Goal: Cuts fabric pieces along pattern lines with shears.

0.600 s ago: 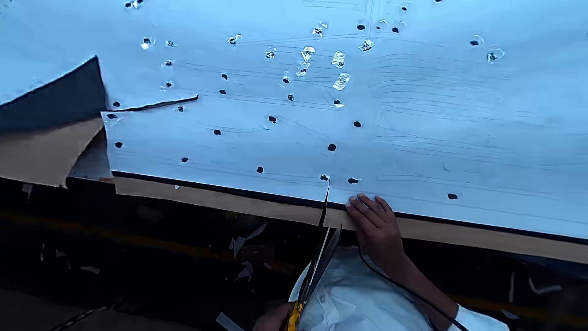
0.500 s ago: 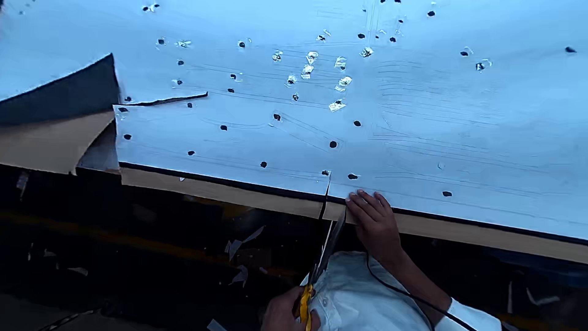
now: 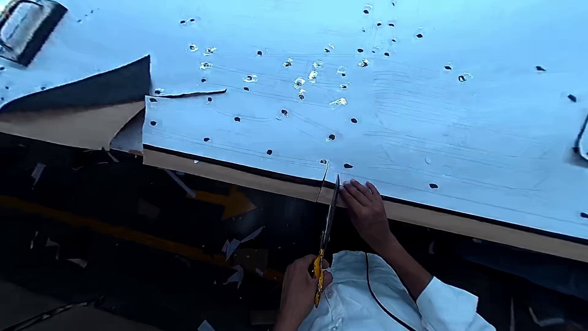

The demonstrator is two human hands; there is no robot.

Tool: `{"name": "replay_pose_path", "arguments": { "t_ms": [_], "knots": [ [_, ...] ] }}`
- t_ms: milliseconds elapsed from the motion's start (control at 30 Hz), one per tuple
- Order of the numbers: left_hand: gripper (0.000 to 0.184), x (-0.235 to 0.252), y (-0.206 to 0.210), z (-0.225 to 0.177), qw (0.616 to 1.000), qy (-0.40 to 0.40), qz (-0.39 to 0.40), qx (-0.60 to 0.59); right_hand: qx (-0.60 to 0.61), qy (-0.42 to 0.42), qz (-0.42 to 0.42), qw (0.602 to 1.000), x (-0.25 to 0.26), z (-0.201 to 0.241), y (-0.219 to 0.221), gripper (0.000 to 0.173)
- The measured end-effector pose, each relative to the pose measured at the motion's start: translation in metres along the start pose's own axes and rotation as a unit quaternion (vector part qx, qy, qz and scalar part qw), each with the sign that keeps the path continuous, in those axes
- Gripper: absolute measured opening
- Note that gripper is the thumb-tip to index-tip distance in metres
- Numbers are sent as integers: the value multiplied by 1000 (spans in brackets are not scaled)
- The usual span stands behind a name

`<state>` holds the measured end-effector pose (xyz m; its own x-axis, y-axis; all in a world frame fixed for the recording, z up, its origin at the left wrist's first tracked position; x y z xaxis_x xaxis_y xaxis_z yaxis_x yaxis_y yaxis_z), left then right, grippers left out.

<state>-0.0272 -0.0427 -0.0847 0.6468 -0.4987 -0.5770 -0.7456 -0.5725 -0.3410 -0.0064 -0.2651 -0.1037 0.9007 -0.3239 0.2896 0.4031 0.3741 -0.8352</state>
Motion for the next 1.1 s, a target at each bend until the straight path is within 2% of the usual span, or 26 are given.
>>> {"name": "replay_pose_path", "arguments": {
  "t_ms": [300, 500, 633, 733, 967, 1100],
  "knots": [
    [21, -8, 4, -2, 997, -9, -58, -47, 26, 7, 22, 999, 1, -1, -2, 34],
    [26, -14, 2, -18, 996, -76, -21, -41, 57, 12, 37, 998, 0, -2, -6, 32],
    [36, -4, 1, -34, 994, -99, -8, 36, 76, 5, 57, 995, 2, -4, -9, 31],
    [32, 5, -4, -43, 992, -114, -12, 52, 91, 10, 66, 994, 4, -3, -12, 30],
    [26, 4, -16, -43, 991, -97, -32, 84, 102, 12, 74, 992, 4, -2, -13, 31],
    [26, 4, -15, -43, 993, -93, -42, 53, 107, 14, 87, 990, 5, -3, -15, 31]
  ]
}}
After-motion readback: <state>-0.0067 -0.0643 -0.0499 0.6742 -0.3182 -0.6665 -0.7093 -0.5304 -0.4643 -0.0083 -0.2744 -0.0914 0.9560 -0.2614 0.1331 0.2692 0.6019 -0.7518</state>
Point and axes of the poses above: each hand's wrist, its own x-axis towards the middle knuckle, its own y-axis out of the palm, z = x × y, the point moved 4 cm from there along x, towards the middle knuckle, and after that the axes turned 14 degrees about y, right-handed, at the moved point
